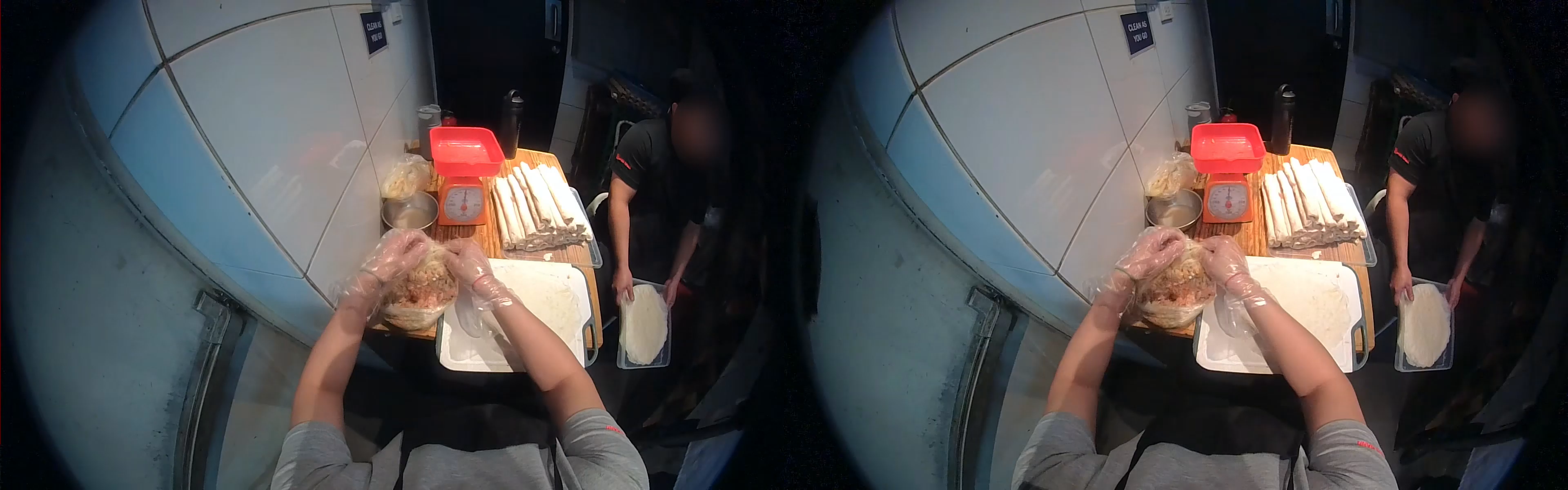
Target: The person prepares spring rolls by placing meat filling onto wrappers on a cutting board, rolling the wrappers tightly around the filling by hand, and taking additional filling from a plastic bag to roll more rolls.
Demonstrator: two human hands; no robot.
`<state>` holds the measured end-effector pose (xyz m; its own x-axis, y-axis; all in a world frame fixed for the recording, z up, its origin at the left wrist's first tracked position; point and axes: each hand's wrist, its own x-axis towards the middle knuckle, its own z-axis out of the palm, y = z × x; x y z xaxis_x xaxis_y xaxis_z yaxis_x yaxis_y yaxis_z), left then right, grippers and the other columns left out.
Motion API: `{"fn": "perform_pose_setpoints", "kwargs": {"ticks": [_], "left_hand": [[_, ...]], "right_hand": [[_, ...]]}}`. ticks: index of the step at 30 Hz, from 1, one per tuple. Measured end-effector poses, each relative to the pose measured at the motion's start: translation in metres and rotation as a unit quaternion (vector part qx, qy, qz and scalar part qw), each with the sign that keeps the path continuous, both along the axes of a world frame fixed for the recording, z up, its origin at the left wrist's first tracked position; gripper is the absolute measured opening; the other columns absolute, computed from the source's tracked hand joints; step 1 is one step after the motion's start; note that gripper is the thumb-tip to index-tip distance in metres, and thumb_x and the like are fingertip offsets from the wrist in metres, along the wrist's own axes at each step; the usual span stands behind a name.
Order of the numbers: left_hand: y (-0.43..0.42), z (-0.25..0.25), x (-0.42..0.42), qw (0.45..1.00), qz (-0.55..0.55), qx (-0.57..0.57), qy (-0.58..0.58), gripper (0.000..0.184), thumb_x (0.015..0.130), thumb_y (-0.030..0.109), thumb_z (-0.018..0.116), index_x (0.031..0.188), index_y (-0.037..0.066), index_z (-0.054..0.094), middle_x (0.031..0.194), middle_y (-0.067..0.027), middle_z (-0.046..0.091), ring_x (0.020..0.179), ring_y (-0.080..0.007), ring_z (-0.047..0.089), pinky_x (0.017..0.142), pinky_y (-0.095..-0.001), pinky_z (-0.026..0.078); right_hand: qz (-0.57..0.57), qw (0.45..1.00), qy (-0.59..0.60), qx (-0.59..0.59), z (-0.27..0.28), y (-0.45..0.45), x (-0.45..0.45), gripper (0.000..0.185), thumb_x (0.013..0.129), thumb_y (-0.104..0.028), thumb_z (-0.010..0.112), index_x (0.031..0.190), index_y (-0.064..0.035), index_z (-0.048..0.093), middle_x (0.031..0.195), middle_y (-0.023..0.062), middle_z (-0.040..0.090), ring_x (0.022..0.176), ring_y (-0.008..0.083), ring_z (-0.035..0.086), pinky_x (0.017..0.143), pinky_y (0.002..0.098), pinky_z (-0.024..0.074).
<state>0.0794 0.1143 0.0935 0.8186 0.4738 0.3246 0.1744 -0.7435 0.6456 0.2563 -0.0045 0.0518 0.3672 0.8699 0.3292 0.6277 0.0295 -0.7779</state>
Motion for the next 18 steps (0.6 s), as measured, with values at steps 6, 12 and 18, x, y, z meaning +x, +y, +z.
{"fn": "perform_pose_setpoints", "kwargs": {"ticks": [6, 12, 18], "left_hand": [[-0.064, -0.013, -0.035, 0.976, 0.077, 0.106, -0.173, 0.021, 0.088, 0.010, 0.068, 0.107, 0.004, 0.064, 0.101, -0.0158, 0.065, 0.091, -0.0334, 0.065, 0.082, -0.0421, 0.052], [-0.134, -0.022, -0.051, 0.973, 0.123, 0.006, -0.193, 0.021, 0.086, 0.003, 0.065, 0.107, 0.005, 0.064, 0.100, -0.0140, 0.065, 0.097, -0.0328, 0.064, 0.087, -0.0412, 0.052], [-0.093, -0.015, -0.042, 0.979, 0.119, 0.116, -0.118, 0.045, 0.089, 0.011, 0.066, 0.129, -0.008, 0.057, 0.126, -0.0258, 0.062, 0.116, -0.0396, 0.061, 0.100, -0.0428, 0.049]], "right_hand": [[0.014, 0.885, 0.452, -0.110, -0.012, 0.002, 0.012, 0.013, 0.090, -0.010, 0.058, 0.086, -0.0018, 0.067, 0.086, 0.0133, 0.069, 0.074, 0.0278, 0.069, 0.060, 0.0383, 0.0546], [0.081, 0.691, 0.719, -0.011, 0.002, -0.001, -0.021, 0.007, 0.090, -0.004, 0.057, 0.096, -0.0011, 0.060, 0.086, 0.0099, 0.063, 0.070, 0.0198, 0.065, 0.055, 0.0318, 0.0525], [0.104, 0.803, 0.586, 0.001, -0.013, 0.013, -0.046, 0.008, 0.091, -0.003, 0.058, 0.098, -0.0055, 0.062, 0.088, 0.0069, 0.066, 0.076, 0.0169, 0.067, 0.067, 0.0297, 0.0578]]}}
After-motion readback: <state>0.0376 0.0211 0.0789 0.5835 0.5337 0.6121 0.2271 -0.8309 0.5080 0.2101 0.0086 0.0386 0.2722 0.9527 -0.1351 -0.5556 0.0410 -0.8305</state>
